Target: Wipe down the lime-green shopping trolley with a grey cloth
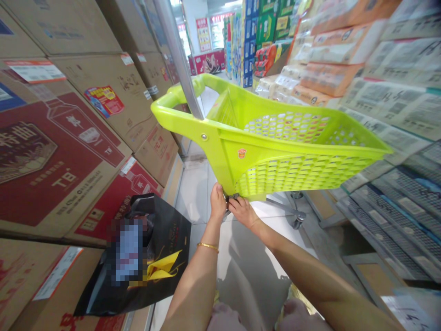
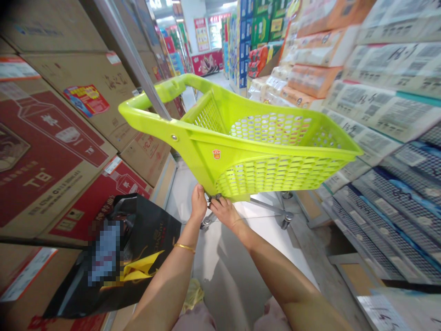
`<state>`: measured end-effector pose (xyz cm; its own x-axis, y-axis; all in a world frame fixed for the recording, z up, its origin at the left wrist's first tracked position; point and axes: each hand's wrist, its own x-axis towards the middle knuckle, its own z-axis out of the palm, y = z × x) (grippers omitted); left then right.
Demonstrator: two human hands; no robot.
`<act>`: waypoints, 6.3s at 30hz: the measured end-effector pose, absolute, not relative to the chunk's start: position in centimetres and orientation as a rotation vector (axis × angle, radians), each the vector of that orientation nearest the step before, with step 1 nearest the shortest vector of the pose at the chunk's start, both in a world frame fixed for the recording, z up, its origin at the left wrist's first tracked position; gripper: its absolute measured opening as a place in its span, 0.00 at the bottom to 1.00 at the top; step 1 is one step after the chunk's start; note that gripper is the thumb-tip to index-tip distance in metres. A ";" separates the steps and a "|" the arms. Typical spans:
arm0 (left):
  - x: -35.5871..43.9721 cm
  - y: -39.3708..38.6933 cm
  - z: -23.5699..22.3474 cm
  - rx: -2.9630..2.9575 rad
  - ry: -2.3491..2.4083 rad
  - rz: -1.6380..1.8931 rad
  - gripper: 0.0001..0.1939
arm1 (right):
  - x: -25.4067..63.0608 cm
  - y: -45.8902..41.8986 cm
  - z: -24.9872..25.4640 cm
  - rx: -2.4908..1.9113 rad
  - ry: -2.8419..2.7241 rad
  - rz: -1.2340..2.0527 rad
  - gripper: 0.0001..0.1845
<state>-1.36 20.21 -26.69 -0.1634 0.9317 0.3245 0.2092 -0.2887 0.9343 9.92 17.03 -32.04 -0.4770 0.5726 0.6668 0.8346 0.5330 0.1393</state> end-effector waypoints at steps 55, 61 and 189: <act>-1.2 19.5 -12.5 1.610 1.517 1.949 0.14 | 7.9 17.2 -14.2 -1.056 -1.670 -0.567 0.11; -1.3 16.5 -11.7 1.588 1.678 1.990 0.19 | 7.8 16.0 -9.8 -1.021 -1.620 -0.502 0.14; 0.8 14.4 -7.2 2.946 1.653 1.146 0.15 | 15.3 10.2 -10.3 -1.598 -1.560 -0.305 0.19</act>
